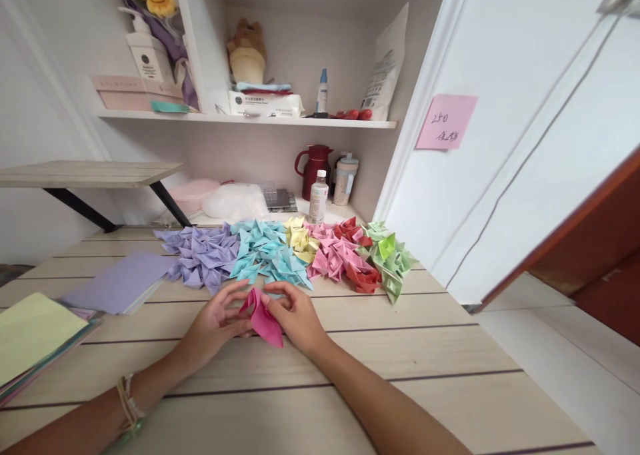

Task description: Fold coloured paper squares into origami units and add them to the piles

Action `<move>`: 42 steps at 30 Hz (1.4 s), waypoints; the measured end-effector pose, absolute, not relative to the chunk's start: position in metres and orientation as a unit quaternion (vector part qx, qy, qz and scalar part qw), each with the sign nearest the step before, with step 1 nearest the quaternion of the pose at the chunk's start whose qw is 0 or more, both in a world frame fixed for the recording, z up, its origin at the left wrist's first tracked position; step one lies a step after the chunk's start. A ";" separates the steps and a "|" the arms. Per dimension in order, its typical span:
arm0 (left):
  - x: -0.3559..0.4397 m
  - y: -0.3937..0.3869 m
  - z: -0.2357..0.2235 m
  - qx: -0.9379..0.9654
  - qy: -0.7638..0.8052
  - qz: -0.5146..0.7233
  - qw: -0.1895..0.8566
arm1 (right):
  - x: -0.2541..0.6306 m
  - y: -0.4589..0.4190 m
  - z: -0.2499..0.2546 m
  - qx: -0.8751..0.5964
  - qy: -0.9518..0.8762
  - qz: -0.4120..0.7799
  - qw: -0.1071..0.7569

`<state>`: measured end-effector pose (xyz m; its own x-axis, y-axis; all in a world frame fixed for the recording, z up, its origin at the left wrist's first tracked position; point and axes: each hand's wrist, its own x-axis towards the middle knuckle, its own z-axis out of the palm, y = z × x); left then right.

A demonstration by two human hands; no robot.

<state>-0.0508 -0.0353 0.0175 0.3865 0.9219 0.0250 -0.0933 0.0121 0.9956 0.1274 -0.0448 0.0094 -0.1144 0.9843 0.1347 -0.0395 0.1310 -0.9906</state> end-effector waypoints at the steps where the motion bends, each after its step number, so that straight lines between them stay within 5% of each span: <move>1: -0.051 -0.035 0.017 0.569 0.367 0.419 0.606 | 0.128 -0.045 0.011 -0.419 -0.557 0.499 0.515; 42: -0.050 -0.037 0.019 0.580 0.368 0.402 0.606 | 0.125 -0.053 0.021 -0.411 -0.613 0.480 0.475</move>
<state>-0.0502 -0.0371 0.0185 0.4055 0.9139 0.0199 -0.0602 0.0049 0.9982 0.1248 -0.0527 0.0211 -0.2105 0.9595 0.1870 0.0487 0.2014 -0.9783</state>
